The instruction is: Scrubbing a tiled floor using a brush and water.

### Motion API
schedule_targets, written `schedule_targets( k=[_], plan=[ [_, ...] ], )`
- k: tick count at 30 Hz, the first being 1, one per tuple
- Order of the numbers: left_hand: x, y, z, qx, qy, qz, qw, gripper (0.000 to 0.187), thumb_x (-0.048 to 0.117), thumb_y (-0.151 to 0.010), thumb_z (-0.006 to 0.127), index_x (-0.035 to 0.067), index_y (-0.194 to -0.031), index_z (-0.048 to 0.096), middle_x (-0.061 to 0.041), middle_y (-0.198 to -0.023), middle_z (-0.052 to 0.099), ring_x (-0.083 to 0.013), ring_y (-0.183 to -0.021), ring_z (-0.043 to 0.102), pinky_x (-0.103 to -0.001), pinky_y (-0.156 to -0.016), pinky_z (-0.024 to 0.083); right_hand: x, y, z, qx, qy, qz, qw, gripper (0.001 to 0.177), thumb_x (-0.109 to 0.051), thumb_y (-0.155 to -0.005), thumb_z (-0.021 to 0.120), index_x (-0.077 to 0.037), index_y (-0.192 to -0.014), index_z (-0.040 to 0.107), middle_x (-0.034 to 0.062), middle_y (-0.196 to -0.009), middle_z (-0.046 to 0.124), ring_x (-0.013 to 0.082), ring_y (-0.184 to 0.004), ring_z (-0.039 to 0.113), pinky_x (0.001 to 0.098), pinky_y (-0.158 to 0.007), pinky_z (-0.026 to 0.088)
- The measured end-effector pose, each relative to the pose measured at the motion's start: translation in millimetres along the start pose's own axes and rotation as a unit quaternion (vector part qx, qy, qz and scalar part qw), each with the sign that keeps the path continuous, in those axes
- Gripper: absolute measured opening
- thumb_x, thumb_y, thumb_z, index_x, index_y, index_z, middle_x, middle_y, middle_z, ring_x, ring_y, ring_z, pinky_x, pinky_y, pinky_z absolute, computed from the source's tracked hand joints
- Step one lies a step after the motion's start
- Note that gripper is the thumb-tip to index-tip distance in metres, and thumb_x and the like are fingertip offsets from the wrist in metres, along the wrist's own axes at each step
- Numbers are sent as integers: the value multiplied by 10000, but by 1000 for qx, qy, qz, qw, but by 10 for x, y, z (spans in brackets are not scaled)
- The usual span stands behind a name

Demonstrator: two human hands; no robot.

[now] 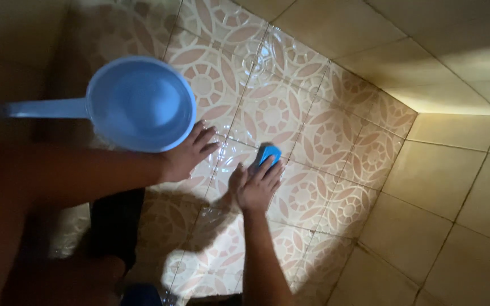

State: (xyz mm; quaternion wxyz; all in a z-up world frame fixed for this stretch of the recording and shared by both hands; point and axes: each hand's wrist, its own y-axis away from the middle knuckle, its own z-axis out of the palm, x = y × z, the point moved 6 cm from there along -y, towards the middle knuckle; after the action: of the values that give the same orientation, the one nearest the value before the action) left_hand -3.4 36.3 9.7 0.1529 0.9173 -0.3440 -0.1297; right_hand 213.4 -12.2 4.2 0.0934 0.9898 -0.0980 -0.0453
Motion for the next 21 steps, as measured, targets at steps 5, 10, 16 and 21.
schedule_targets(
  k=[5,10,16,21],
  plan=[
    [1,49,-147,19,-31,52,998,1190,746,-612,846,266,-1580,346,-112,-1672,279,-431,-1531,240,-615,-1253,181,-46,606,67,-40,6,14,999,924,-558,-991,453,-1,-1632,89,380,-1625,140,552,-1513,165,684,-1159,263],
    [83,-37,74,57,34,32,997,1193,644,-540,934,258,-1541,411,-119,-1663,304,-451,-1531,240,-576,-1233,241,-48,204,-18,34,31,-19,999,892,-521,-995,481,40,-1612,165,412,-1576,225,586,-1451,274,663,-1126,318],
    [49,-39,-26,58,4,11,998,1159,706,-553,888,356,-1546,404,-38,-1681,288,-402,-1542,239,-529,-1276,207,377,-409,46,76,-11,5,997,899,-489,-983,516,-26,-1644,119,373,-1573,241,581,-1440,310,660,-1088,368],
    [63,-4,68,30,19,22,999,1148,706,-599,875,313,-1563,392,-57,-1683,278,-407,-1542,245,-537,-1258,219,371,-187,-121,96,-147,-10,984,720,-185,-962,577,-9,-1601,296,433,-1490,356,641,-1352,405,638,-1049,439]
  ],
)
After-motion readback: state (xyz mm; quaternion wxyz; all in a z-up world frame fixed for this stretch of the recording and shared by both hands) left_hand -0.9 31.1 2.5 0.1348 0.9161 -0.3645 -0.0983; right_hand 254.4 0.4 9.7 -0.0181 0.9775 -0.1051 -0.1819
